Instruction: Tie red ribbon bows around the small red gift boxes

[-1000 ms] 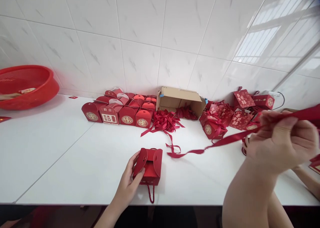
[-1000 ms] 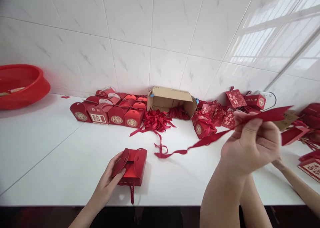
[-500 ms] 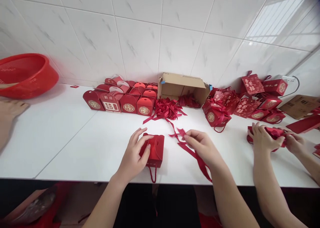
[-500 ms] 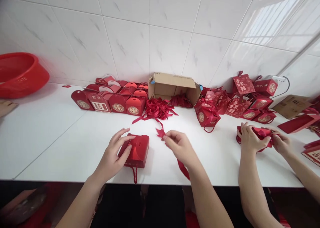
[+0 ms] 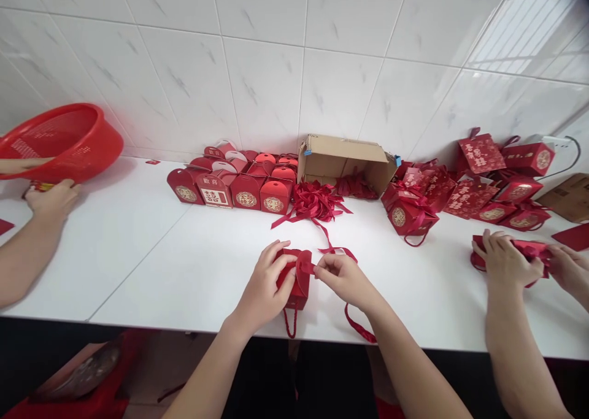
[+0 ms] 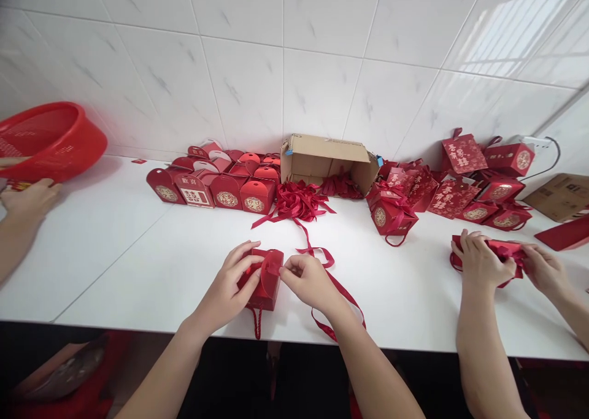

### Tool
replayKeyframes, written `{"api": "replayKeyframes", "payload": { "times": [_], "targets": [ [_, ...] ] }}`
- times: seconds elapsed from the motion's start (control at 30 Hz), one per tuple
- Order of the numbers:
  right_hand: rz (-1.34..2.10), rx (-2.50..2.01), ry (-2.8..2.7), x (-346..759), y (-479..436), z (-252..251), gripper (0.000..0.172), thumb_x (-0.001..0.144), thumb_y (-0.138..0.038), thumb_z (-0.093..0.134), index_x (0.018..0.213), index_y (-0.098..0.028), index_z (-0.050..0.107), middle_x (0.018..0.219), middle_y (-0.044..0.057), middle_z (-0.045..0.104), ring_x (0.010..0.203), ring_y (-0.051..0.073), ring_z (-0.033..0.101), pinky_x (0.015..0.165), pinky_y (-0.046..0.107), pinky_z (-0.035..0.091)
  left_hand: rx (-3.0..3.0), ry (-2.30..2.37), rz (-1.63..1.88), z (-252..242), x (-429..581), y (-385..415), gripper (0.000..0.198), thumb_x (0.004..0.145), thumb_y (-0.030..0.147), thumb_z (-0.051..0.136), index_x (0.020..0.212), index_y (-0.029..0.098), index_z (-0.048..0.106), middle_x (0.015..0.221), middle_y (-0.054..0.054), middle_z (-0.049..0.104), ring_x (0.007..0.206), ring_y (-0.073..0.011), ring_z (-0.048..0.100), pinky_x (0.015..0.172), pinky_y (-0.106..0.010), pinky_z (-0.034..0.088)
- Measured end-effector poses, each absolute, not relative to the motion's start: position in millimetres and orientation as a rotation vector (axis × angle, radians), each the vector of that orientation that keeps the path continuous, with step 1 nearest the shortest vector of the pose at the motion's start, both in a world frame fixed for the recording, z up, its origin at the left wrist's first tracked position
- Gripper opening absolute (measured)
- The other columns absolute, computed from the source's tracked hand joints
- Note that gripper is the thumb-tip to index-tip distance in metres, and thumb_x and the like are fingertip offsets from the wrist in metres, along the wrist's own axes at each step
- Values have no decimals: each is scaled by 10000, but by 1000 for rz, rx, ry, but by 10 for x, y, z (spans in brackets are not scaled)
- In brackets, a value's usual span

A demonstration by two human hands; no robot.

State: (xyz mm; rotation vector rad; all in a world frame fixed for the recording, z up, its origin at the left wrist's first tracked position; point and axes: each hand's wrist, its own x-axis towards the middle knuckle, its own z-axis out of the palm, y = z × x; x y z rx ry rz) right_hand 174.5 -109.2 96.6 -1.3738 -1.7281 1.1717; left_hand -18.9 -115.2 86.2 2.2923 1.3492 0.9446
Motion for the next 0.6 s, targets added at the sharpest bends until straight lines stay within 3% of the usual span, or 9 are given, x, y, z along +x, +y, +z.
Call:
{"api": "replayKeyframes", "payload": {
  "times": [0.6],
  "targets": [
    [1153, -1348, -1805, 1590, -1027, 1027, 288, 784, -299, 502, 528, -182, 439, 512, -50, 400, 520, 89, 351, 489, 232, 274, 2224, 1336, 1019, 837, -161, -1147, 198, 877, 222, 462, 1004, 223, 614, 1307, -75, 509, 1288, -261, 395, 1023, -466, 426]
  ]
}}
